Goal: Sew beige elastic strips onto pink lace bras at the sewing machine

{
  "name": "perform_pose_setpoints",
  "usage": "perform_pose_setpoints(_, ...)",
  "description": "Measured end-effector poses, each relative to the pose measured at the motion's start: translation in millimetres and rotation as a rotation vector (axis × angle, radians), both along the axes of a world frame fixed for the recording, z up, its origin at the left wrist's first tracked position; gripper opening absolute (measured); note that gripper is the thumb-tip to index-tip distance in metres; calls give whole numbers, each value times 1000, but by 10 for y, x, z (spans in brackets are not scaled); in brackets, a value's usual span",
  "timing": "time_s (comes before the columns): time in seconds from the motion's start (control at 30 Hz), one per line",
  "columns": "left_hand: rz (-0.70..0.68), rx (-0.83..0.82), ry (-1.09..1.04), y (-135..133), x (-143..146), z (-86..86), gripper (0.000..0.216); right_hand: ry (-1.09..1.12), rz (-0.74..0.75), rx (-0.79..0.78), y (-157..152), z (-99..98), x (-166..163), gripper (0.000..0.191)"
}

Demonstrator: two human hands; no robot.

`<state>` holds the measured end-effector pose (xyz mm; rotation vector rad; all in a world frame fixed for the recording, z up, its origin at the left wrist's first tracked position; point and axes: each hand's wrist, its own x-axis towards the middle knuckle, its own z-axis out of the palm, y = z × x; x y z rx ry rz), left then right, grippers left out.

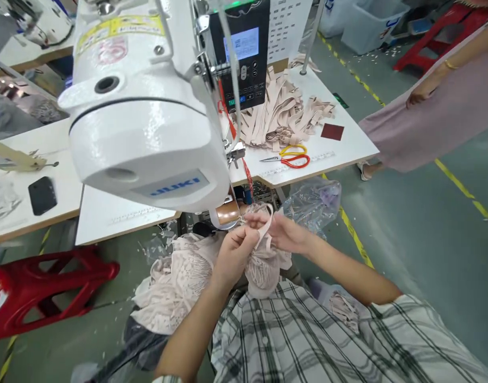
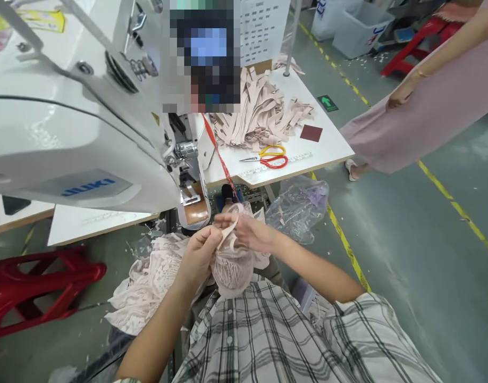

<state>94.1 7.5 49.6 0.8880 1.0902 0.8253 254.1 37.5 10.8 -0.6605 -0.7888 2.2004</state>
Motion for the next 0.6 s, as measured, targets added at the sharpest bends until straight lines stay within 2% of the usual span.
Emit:
perform_pose_setpoints(0.07,-25,101,119,5,-26,38,47,-73,138,-21,-42,-57,-19,70)
perform_pose_setpoints(0.1,-46,151,179,13,-40,53,45,-128,125,-1,-40,-71,-25,68)
perform_pose_setpoints(0.2,-77,364,329,52,-104,64,33,-338,-172,119,87,-39,-40,47)
perform_pose_setpoints(0.27,-64,635,491,90,-188,34,20,-428,-349,181,257,32,-61,40)
perform_pose_setpoints(0.33,-5,937,699,130,-300,-15,23,-445,-368,204,444,120,-99,40)
perform_pose_setpoints(0.4,98,1109,921,163,-411,-62,29,-442,-289,229,604,199,-154,40)
perform_pose_setpoints(0.5,196,1064,1171,180,-523,-81,26,-493,-203,350,755,267,-252,35)
perform_pose_setpoints(0.6,139,926,1202,182,-591,-44,27,-652,-236,557,834,280,-344,23)
